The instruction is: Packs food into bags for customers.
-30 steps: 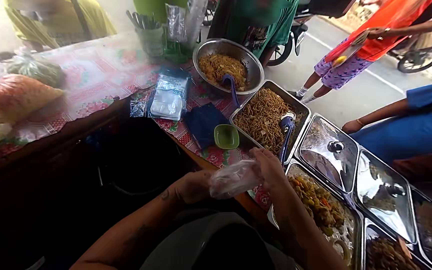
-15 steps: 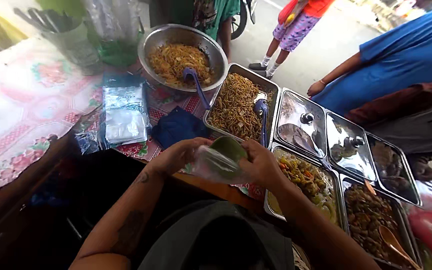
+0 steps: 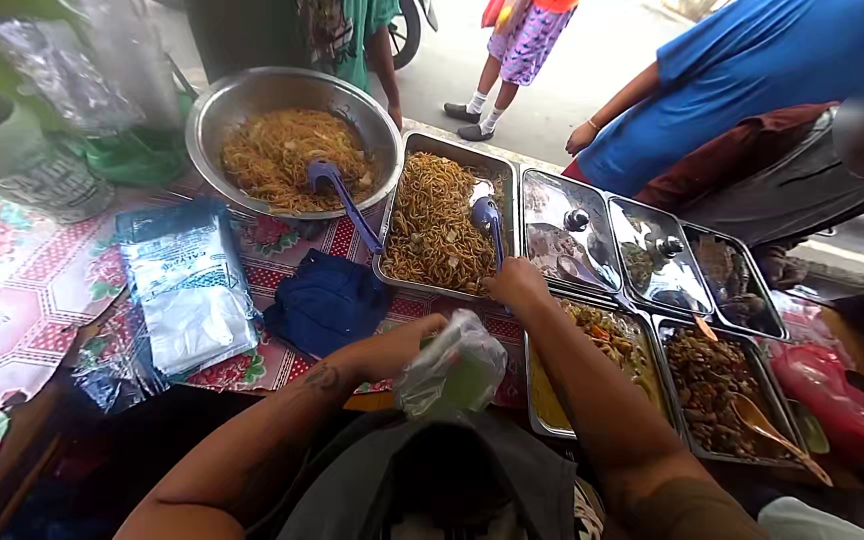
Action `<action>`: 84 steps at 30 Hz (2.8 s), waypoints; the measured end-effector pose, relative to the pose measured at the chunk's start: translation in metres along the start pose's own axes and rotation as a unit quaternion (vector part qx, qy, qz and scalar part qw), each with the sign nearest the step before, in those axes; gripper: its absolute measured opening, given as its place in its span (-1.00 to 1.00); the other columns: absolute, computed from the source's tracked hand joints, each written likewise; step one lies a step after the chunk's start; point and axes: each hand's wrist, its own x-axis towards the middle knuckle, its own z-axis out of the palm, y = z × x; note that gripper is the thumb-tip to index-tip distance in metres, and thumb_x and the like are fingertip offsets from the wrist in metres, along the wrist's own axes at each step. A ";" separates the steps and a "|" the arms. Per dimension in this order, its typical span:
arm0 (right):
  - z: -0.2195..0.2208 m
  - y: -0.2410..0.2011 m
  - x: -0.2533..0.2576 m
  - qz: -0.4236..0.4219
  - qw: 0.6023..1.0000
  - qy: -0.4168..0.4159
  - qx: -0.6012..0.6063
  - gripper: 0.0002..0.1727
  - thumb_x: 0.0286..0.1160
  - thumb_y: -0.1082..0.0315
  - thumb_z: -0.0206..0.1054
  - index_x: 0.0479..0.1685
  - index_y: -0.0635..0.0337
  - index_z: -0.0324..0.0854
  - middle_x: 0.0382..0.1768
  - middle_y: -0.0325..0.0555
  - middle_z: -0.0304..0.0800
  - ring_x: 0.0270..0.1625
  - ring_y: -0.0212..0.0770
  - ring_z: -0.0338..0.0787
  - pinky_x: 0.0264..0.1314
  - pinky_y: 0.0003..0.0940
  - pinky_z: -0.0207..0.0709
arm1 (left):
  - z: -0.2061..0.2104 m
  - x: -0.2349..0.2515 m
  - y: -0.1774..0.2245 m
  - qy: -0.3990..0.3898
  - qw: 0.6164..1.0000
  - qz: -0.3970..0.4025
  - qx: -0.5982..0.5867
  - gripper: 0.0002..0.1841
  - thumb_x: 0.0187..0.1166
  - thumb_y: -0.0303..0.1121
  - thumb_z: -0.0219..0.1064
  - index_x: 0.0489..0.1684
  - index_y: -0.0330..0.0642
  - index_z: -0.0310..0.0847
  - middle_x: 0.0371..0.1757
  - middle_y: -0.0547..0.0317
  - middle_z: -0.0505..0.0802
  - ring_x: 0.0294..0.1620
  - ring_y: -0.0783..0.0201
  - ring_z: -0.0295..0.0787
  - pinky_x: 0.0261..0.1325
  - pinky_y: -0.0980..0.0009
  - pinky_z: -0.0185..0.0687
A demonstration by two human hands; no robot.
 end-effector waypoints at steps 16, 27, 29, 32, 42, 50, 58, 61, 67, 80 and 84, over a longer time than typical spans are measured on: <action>-0.027 -0.004 -0.065 -0.007 0.997 -0.068 -0.033 -0.34 0.79 0.46 -0.02 0.90 0.11 0.02 0.36 0.35 0.67 0.45 0.28 0.66 0.52 0.19 0.45 | -0.034 0.034 -0.021 0.250 0.931 0.087 -0.253 -0.72 0.79 -0.50 -0.11 0.28 -0.07 0.41 -0.05 0.35 0.74 -0.01 0.54 0.71 0.13 0.48 0.68; -0.016 0.014 0.012 -0.041 0.998 0.047 0.017 -0.36 0.76 0.36 0.11 0.85 -0.03 0.22 0.33 0.41 0.66 0.40 0.39 0.67 0.39 0.37 0.51 | -0.054 0.018 -0.030 0.388 0.879 0.094 -0.261 -0.68 0.87 -0.29 -0.23 0.26 0.01 0.45 -0.03 0.35 0.76 0.01 0.48 0.72 0.12 0.38 0.70; -0.031 0.013 -0.013 -0.034 0.999 0.008 0.024 -0.37 0.78 0.38 0.11 0.86 0.01 0.20 0.39 0.33 0.68 0.48 0.29 0.64 0.54 0.24 0.42 | -0.063 0.005 -0.033 0.405 0.882 0.100 -0.221 -0.62 0.87 -0.27 -0.20 0.51 -0.06 0.35 0.15 0.25 0.71 0.14 0.44 0.67 0.23 0.32 0.64; -0.045 0.026 -0.026 -0.043 0.998 0.033 0.036 -0.42 0.78 0.41 0.12 0.80 0.11 0.29 0.38 0.35 0.67 0.46 0.31 0.65 0.54 0.25 0.41 | -0.068 -0.003 -0.036 0.415 0.887 0.114 -0.165 -0.57 0.83 -0.26 -0.10 0.64 -0.07 0.23 0.26 0.23 0.68 0.21 0.49 0.64 0.27 0.37 0.63; 0.018 -0.009 -0.067 0.007 0.972 -0.029 0.235 -0.51 0.93 0.33 -0.14 0.72 0.34 0.25 -0.08 0.16 0.71 -0.20 -0.08 0.73 -0.06 -0.20 0.61 | -0.051 0.030 -0.027 0.373 0.888 0.147 -0.227 -0.61 0.87 -0.29 -0.26 0.55 -0.07 0.24 0.12 0.26 0.66 0.11 0.48 0.65 0.20 0.39 0.64; 0.004 -0.018 -0.039 0.042 0.612 -0.147 0.776 -0.75 0.92 0.30 -0.12 -0.11 0.19 0.38 -0.63 -0.32 0.42 -0.81 -0.60 0.30 -0.80 -0.78 0.25 | -0.053 0.055 -0.006 0.430 0.865 0.136 -0.218 -0.53 0.91 -0.27 -0.25 0.71 -0.21 0.15 0.41 -0.05 0.61 0.33 0.27 0.59 0.37 0.26 0.57; 0.010 0.045 -0.020 -0.042 0.465 -0.244 0.850 -0.55 0.91 0.21 -0.27 -0.24 0.16 0.49 -0.64 -0.36 0.53 -0.80 -0.64 0.41 -0.77 -0.83 0.34 | -0.065 0.077 0.016 0.445 0.863 0.138 -0.196 -0.44 0.94 -0.09 -0.34 0.79 -0.16 0.08 0.53 -0.12 0.58 0.44 0.13 0.59 0.43 0.12 0.57; -0.003 0.049 -0.033 -0.045 0.491 -0.220 0.842 -0.57 0.93 0.23 -0.27 -0.23 0.15 0.47 -0.64 -0.35 0.53 -0.80 -0.63 0.40 -0.76 -0.82 0.33 | -0.073 0.094 0.010 0.441 0.878 0.098 -0.155 -0.40 0.92 0.01 -0.36 0.88 -0.03 -0.09 0.70 -0.11 0.43 0.61 0.04 0.45 0.54 -0.02 0.46; -0.040 0.049 -0.064 -0.100 0.574 -0.160 0.797 -0.65 0.93 0.29 -0.25 -0.02 0.17 0.47 -0.61 -0.36 0.47 -0.81 -0.66 0.31 -0.80 -0.83 0.25 | -0.083 0.145 -0.002 0.467 0.868 0.153 -0.077 -0.42 0.91 -0.14 -0.17 0.84 -0.22 -0.02 0.75 -0.16 0.36 0.73 0.10 0.30 0.75 0.07 0.24; -0.057 0.032 -0.094 -0.199 0.945 0.145 0.215 -0.46 0.78 0.38 0.12 0.70 0.38 0.35 0.14 0.28 0.80 -0.04 -0.08 0.79 0.16 -0.16 0.63 | -0.080 0.179 0.019 0.419 0.887 0.115 -0.158 -0.42 0.90 -0.20 -0.19 0.89 -0.08 -0.15 0.71 -0.18 0.36 0.59 0.04 0.42 0.50 -0.04 0.46; -0.084 0.024 -0.045 -0.126 0.974 0.081 0.168 -0.47 0.81 0.38 0.11 0.72 0.32 0.34 0.16 0.32 0.77 0.09 0.09 0.79 0.28 0.03 0.57 | -0.089 0.161 0.024 0.438 0.887 0.088 -0.119 -0.40 0.94 -0.15 -0.31 0.92 -0.15 -0.26 0.87 -0.14 0.13 0.82 0.09 0.12 0.78 0.05 0.11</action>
